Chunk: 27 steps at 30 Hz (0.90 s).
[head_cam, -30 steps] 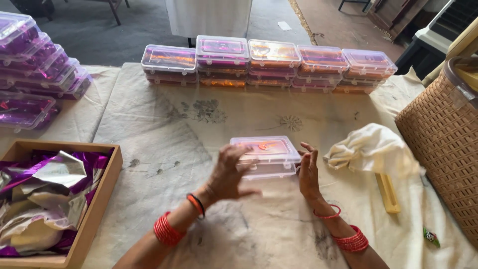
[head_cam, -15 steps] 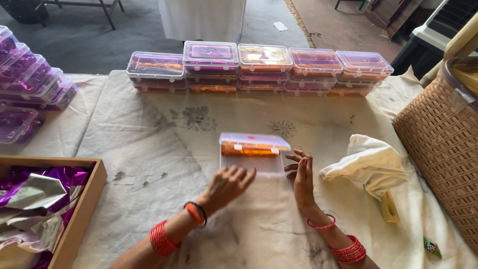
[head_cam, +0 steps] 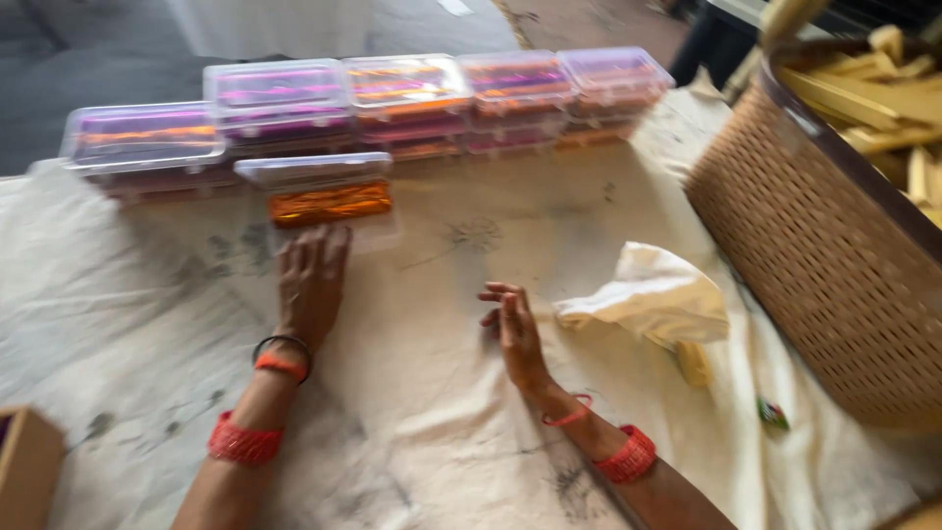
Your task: The person wraps an orange item in silver foil, then uses a yellow wooden tool to press and shape the foil. The wrapped item is placed into a clear plastic container. The person then wipes the wooden tool with a white cloth.
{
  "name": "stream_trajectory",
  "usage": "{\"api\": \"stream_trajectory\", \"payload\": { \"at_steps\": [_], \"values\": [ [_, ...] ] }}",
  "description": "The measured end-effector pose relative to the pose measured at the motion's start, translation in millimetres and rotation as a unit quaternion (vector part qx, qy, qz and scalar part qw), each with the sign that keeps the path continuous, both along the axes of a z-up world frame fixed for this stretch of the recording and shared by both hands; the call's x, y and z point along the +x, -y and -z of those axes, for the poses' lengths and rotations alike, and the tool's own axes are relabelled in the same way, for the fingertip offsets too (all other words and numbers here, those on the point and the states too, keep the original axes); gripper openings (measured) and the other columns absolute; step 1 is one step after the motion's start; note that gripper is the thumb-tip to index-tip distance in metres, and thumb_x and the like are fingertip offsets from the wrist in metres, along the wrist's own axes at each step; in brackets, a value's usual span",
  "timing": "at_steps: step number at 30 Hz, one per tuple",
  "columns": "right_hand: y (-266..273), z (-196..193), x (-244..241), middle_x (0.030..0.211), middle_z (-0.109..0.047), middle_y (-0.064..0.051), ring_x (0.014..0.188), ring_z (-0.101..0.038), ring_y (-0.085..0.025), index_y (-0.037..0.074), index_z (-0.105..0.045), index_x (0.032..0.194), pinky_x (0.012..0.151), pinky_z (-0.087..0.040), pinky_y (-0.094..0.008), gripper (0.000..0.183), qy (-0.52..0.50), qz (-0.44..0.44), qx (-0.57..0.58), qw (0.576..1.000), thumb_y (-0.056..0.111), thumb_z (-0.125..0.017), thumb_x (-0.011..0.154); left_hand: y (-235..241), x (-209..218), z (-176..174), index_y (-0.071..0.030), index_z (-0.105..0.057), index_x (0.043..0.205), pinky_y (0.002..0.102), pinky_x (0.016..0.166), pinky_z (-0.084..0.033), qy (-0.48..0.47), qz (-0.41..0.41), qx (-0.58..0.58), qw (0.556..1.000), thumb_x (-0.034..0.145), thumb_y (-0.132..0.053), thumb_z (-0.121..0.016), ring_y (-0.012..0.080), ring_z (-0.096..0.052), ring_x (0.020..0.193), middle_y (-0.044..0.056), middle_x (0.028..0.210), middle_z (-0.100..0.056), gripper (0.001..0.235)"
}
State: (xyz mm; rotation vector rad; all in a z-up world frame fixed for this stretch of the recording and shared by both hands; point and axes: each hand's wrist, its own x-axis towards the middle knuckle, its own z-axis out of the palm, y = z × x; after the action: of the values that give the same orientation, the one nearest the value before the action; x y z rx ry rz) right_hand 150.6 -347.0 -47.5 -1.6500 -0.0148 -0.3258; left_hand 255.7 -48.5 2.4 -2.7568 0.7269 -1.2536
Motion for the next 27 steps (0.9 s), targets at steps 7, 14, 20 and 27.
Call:
{"api": "stream_trajectory", "payload": {
  "at_steps": [7, 14, 20, 27],
  "values": [
    [-9, -12, -1, 0.125, -0.065, -0.007, 0.09, -0.058, -0.01, 0.009, -0.051, 0.137, 0.083, -0.05, -0.023, 0.048, 0.012, -0.015, -0.012, 1.0, 0.044, -0.032, 0.112, 81, -74, -12, -0.005, -0.061, 0.126, 0.042, 0.098, -0.05, -0.173, 0.248, -0.136, 0.944, 0.092, -0.011, -0.067, 0.0307, -0.057, 0.117, 0.014, 0.127, -0.063, 0.035],
    [8, -31, 5, 0.126, -0.059, -0.011, 0.098, -0.064, -0.017, 0.006, -0.046, 0.136, 0.083, -0.057, -0.032, 0.052, -0.045, -0.012, 0.153, 0.987, 0.048, -0.037, 0.106, 156, -142, -9, 0.003, -0.051, 0.139, 0.046, 0.094, -0.049, -0.389, 0.346, -0.323, 0.79, 0.093, -0.012, -0.066, 0.0376, -0.057, 0.112, 0.021, 0.123, -0.059, 0.051],
    [44, -46, 14, 0.139, -0.053, -0.014, 0.118, -0.063, -0.021, 0.006, -0.044, 0.14, 0.1, -0.055, -0.034, 0.048, 0.065, -0.003, -0.064, 0.996, 0.037, -0.057, 0.106, 156, -140, 12, -0.006, -0.066, 0.104, 0.046, 0.092, -0.051, -0.359, 0.32, -0.248, 0.841, 0.091, -0.011, -0.066, 0.0362, -0.059, 0.109, 0.014, 0.119, -0.063, 0.013],
    [190, -201, -10, 0.14, -0.059, -0.011, 0.108, -0.058, -0.024, 0.01, -0.052, 0.139, 0.095, -0.046, -0.044, 0.047, 0.189, 0.173, -0.49, 0.833, 0.0, -0.059, 0.094, 155, -141, 7, -0.006, -0.067, 0.099, 0.045, 0.09, -0.052, -0.387, 0.309, -0.262, 0.828, 0.091, -0.008, -0.066, 0.0351, -0.06, 0.109, 0.012, 0.118, -0.064, 0.008]
  ]
}}
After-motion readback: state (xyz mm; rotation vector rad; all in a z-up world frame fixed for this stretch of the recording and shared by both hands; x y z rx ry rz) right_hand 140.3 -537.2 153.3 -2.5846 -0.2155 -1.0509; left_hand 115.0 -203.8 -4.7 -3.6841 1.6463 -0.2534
